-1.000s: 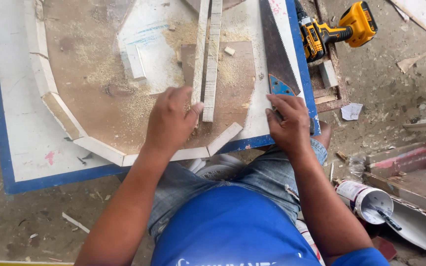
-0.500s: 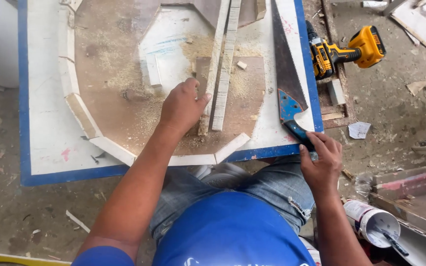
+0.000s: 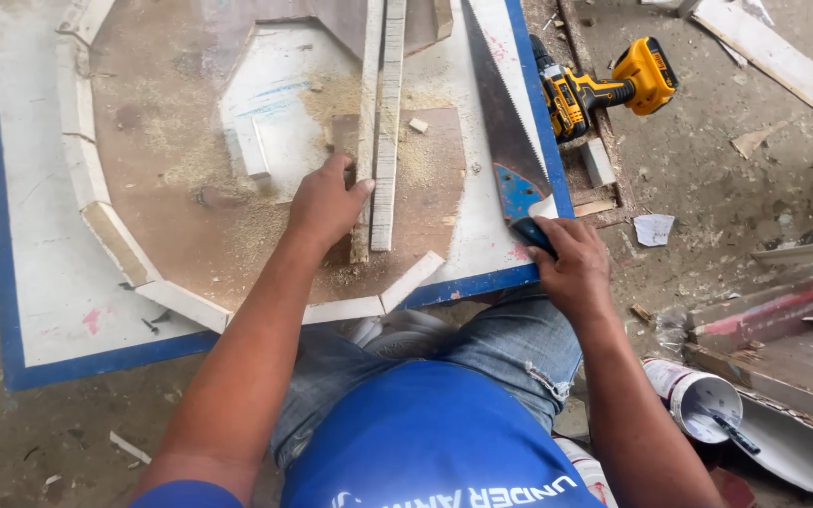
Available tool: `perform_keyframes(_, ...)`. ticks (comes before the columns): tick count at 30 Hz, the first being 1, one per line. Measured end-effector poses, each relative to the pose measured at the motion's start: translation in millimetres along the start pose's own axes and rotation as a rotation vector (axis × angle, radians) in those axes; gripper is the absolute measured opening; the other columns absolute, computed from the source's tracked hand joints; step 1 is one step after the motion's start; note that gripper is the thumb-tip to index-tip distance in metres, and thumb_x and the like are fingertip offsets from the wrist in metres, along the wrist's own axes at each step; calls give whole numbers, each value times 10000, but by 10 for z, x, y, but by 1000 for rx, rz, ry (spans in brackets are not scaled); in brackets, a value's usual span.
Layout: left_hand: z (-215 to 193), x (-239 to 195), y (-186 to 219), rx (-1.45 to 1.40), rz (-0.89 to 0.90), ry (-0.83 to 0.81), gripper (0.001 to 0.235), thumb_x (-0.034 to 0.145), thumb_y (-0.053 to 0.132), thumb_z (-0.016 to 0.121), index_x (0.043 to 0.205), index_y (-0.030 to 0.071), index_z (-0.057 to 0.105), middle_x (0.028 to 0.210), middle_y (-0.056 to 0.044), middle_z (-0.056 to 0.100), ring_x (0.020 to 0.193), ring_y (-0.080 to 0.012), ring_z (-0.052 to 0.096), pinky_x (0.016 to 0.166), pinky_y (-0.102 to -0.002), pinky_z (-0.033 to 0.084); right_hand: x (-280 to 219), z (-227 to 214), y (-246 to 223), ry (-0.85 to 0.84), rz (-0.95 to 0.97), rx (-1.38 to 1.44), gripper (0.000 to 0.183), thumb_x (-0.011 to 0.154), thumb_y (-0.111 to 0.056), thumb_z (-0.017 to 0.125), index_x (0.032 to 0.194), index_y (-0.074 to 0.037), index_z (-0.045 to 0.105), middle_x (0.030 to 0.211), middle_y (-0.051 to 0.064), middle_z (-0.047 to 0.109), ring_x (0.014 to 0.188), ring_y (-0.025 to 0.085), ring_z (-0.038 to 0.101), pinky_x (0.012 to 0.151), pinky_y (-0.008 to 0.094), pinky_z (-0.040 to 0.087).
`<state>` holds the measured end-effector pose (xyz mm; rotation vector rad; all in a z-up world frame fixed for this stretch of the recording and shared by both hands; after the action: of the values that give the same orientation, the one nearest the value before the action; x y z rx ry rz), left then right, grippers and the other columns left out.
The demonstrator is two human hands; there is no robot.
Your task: Using a hand saw to cut small strips of material and fitting them into a template on a workbench.
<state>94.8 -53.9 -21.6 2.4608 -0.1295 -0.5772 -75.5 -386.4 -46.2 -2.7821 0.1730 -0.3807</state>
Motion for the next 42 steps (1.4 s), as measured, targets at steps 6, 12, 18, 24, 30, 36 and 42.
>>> perform_keyframes(6,-48,-63,54,-24,28,52,466,1010,322,595,1387,51,553,1209,-226,686,1148,-396,674,929,-536,568,68,-102,157,62,-47,92,422,880,-225,829,1293,-184,754,1143,70,705,1103,333,648,930,475,486)
perform_keyframes(12,-125,-34,191,-60,91,140,532,1028,242,591,1452,-47,452,1273,-290,610,1197,-452,630,973,-593,535,373,-122,-424,115,-72,253,346,916,-209,829,1250,-137,769,1120,109,707,1072,331,665,909,442,511)
perform_keyframes(18,72,176,-25,-110,45,41,552,1025,459,600,1424,90,503,1284,-153,631,1254,-379,617,1020,-567,511,1050,527,-1379,-163,196,787,485,916,-164,760,1372,-61,631,1116,226,729,760,274,760,709,399,621)
perform_keyframes(24,-12,36,76,-132,97,156,457,1064,235,478,1457,4,449,1248,-251,621,1161,-429,642,955,-549,541,1452,1237,-1654,-371,342,503,780,902,-457,721,1528,-90,431,1185,111,726,1107,307,729,899,496,601)
perform_keyframes(30,-270,-170,121,-180,183,360,385,1056,25,418,1420,-96,432,1094,-290,634,1057,-462,692,871,-551,619,1428,753,-2060,-379,226,369,794,841,-384,742,1456,31,459,1355,273,589,1247,462,619,1055,587,498)
perform_keyframes(36,-372,-126,-49,-176,180,456,488,1010,121,643,1408,-81,448,1037,-254,646,1013,-413,704,859,-504,623,1413,833,-1841,-328,339,676,674,834,-257,664,1428,22,510,1207,219,665,1153,414,672,994,586,526)
perform_keyframes(42,-242,-63,-223,-13,130,543,373,943,71,678,1283,-52,585,1012,-190,664,990,-369,716,796,-444,633,1571,1348,-1203,-294,379,1067,567,883,-214,614,1390,27,528,1229,276,609,1179,402,616,994,573,514)
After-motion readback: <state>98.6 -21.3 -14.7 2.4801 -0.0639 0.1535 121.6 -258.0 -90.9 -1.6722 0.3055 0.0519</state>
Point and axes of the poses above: each hand's wrist, its own x-axis towards the middle knuckle, its own z-axis out of the palm, y = z × x, the point moved 8 cm from there along x, towards the middle knuckle
